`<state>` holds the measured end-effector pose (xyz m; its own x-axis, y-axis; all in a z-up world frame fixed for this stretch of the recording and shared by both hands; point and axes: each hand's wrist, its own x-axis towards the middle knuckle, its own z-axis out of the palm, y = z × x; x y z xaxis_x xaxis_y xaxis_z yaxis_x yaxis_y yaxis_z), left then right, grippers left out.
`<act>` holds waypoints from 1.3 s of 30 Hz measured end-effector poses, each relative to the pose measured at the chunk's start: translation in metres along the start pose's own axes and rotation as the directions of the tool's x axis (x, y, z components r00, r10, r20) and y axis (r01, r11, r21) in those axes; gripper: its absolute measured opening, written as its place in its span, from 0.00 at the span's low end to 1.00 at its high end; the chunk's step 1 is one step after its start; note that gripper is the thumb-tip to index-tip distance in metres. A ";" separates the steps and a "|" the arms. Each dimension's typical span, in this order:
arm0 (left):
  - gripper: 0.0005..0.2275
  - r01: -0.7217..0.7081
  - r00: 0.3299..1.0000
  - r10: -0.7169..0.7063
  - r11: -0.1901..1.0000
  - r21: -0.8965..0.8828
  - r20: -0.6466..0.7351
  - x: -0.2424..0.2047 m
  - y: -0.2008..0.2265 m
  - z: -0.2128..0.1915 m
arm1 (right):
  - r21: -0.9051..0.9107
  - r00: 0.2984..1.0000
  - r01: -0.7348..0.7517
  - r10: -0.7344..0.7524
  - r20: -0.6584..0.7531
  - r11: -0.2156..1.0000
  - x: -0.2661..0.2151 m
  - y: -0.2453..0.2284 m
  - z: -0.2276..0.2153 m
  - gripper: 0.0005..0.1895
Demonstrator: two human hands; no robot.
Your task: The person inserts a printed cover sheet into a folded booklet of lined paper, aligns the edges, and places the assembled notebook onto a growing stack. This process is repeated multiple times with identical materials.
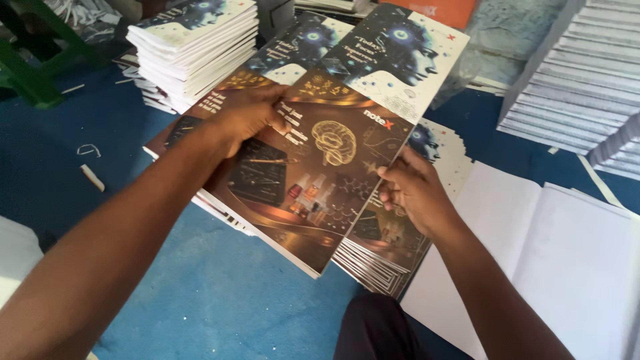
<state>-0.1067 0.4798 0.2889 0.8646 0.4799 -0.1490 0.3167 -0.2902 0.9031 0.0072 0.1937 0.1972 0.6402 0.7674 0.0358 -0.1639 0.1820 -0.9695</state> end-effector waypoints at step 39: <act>0.25 0.085 0.978 -0.053 0.984 0.153 -0.204 0.114 -0.129 -0.154 | -0.277 0.992 -0.037 0.070 0.110 0.960 0.180 0.058 0.115 0.14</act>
